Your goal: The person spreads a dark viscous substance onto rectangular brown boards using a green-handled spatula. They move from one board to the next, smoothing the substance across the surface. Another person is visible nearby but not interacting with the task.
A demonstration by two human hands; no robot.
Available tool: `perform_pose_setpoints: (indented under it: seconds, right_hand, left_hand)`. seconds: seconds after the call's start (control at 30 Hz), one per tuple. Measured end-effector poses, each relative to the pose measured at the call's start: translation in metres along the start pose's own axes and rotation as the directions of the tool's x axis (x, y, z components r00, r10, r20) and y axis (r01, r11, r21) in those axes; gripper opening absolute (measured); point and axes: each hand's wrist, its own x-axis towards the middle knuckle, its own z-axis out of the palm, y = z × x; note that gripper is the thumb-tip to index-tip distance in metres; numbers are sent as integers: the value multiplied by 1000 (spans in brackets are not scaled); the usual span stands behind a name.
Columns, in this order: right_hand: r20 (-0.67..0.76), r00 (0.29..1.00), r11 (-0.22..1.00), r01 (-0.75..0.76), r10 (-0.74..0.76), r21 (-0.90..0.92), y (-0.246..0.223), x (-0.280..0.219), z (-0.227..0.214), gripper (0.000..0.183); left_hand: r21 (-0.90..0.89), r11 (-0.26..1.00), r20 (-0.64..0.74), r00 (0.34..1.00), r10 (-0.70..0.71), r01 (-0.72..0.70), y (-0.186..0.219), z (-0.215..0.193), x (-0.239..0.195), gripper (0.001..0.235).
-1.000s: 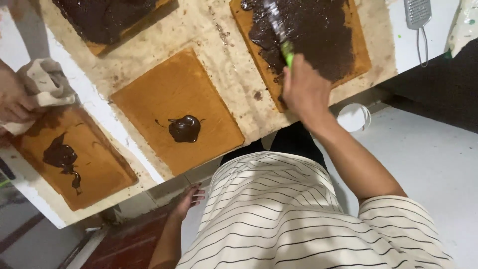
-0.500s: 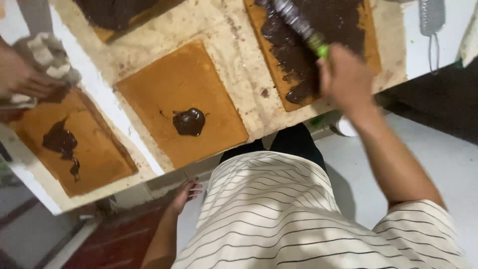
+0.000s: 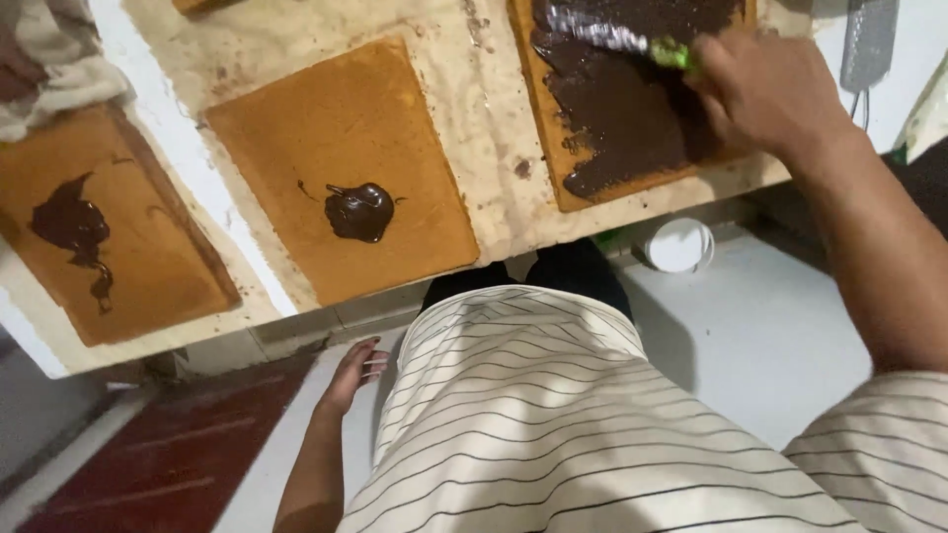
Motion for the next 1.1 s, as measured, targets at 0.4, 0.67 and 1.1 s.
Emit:
perform_pose_setpoints:
  seconds: [0.4,0.67,1.1]
  right_hand:
    - [62,965,945,264,-257,-194,45,2,15,29]
    - [145,936,947,311,-320,82,63,-22,37,31]
    - [-1,750,724,638,-661,262,76,11,32,34]
  left_hand:
    - [-315,949,-61,998,11,-30,-55,119,-50,57]
    - [-490,868,-73,996,54,-83,-92,205,-50,61]
    - [-644,753,-113,991,76,-131,-115,272,-59,56]
